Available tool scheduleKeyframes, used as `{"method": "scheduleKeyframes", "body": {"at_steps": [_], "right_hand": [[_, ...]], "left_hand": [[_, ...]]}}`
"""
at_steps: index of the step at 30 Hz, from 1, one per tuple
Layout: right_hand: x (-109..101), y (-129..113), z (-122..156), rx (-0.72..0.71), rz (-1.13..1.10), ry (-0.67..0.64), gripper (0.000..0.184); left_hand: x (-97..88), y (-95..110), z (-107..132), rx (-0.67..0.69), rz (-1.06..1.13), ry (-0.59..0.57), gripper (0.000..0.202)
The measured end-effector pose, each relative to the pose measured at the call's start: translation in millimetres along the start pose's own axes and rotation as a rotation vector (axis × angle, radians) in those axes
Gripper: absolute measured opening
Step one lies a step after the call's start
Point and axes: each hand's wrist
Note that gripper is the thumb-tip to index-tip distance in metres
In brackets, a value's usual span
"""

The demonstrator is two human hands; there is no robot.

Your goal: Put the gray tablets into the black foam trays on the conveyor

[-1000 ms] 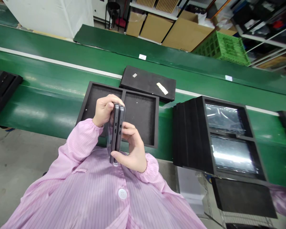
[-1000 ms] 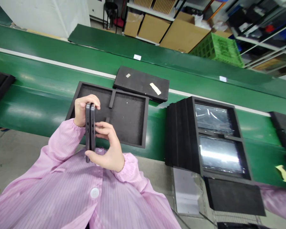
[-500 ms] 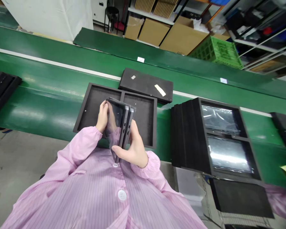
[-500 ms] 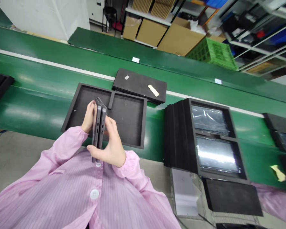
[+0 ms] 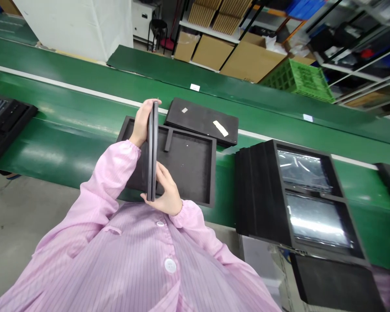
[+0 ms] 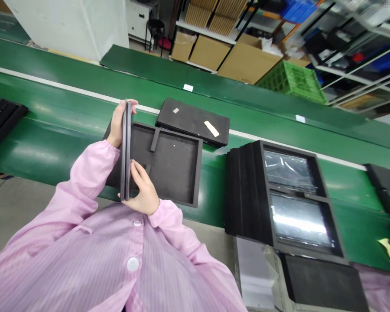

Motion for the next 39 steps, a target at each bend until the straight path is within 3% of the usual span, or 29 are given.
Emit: {"method": "scheduleKeyframes", "body": {"at_steps": [3, 9, 24, 32, 39], "right_hand": [[6, 16, 5, 0.063, -0.1, -0.039, 0.098], [3, 18, 4, 0.102, -0.133, -0.036, 0.109], [-6, 31, -9, 0.218, -0.365, -0.038, 0.108], [-10, 29, -8, 0.271, -0.372, -0.074, 0.109], [-16, 30, -3, 0.192, -0.452, -0.092, 0.105]], "left_hand": [[2.0, -8, -3, 0.141, -0.013, -0.118, 0.04], [7.5, -15, -4, 0.14, -0.068, -0.157, 0.04], [8.4, -34, -18, 0.04, -0.082, -0.106, 0.044], [9.6, -32, -16, 0.016, -0.062, -0.087, 0.038], [11.2, -27, -11, 0.047, -0.072, -0.094, 0.039]]}}
Point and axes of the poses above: each hand's wrist, its own z-axis away from the middle knuckle, its own x-axis out of the palm, y = z × x, and after that the axes turned 2 degrees about -y, right-handed
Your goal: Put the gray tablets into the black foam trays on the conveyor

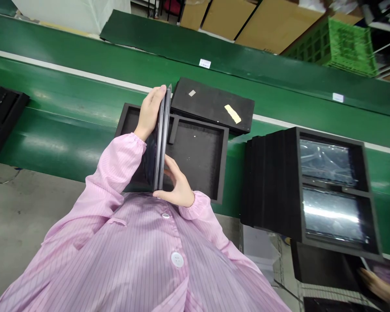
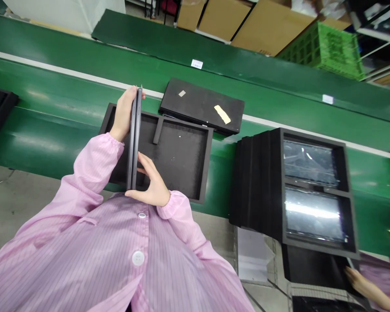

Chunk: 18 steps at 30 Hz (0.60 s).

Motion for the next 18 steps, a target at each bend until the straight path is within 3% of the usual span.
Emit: {"method": "scheduleKeyframes", "body": {"at_steps": [12, 18], "right_hand": [[4, -9, 1, 0.048, 0.055, 0.002, 0.101], [6, -10, 1, -0.023, 0.028, 0.02, 0.094]], "left_hand": [[0.3, 20, 15, 0.032, -0.006, 0.002, 0.036], [-0.1, 27, 19, 0.043, -0.004, -0.003, 0.036]]}}
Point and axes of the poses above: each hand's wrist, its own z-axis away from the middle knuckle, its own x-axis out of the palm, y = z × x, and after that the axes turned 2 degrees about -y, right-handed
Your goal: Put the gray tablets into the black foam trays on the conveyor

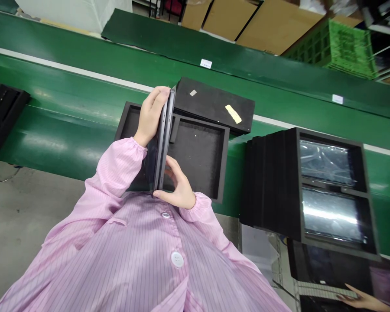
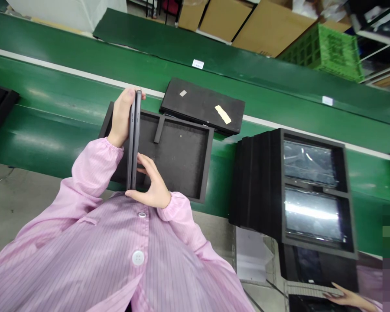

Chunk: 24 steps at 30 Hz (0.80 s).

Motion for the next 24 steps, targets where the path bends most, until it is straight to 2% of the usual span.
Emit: {"method": "scheduleKeyframes", "body": {"at_steps": [6, 11, 19, 24], "right_hand": [[1, -4, 1, 0.049, 0.046, -0.001, 0.094], [1, -6, 3, 0.026, 0.007, 0.02, 0.083], [2, -6, 7, -0.003, -0.047, 0.02, 0.079], [4, -8, 7, -0.007, -0.057, 0.012, 0.077]], "left_hand": [[0.2, 7, 8, 0.051, -0.002, -0.006, 0.04], [2.1, 19, 18, 0.094, -0.032, -0.029, 0.043], [0.5, 32, 28, 0.155, -0.078, -0.074, 0.047], [-2.1, 32, 36, 0.229, -0.088, -0.037, 0.049]]}}
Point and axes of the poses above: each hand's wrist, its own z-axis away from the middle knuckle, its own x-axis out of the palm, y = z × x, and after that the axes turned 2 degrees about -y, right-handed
